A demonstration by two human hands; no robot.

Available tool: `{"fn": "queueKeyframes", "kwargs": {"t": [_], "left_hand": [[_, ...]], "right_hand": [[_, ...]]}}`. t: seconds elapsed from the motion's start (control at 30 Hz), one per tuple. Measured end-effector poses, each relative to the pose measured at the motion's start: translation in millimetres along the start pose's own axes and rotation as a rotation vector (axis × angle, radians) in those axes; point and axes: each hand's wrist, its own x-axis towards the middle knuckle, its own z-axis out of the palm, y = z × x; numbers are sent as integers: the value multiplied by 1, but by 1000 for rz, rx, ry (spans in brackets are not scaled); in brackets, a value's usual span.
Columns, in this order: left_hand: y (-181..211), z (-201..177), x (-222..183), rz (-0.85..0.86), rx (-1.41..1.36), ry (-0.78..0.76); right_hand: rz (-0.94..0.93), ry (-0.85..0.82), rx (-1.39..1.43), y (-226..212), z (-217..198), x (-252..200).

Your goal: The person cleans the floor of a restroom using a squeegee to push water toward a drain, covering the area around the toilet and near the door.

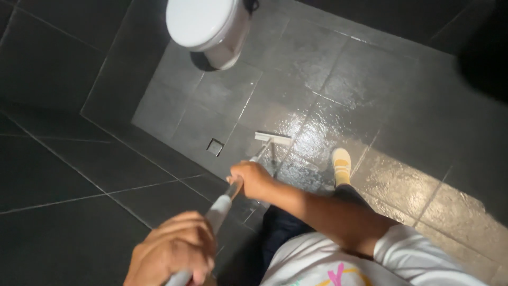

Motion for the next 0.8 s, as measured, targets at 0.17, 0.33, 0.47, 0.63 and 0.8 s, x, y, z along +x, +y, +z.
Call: {"fn": "queueKeyframes", "kwargs": {"t": [0.17,0.33,0.47,0.63,0.8], "left_hand": [[-29,22,10,220,-45,451],[-38,54,15,83,239,361],[-28,57,21,28,251,311],[12,-31,4,-179,-8,-164],[3,-24,-8,-77,-12,-121]], "right_hand": [[-107,-3,-48,24,17,33],[-140,0,-7,79,24,55],[-89,-46,-7,85,27,51],[-24,-89,50,6,38,-17],[-8,-80,77,6,42,-3]]}}
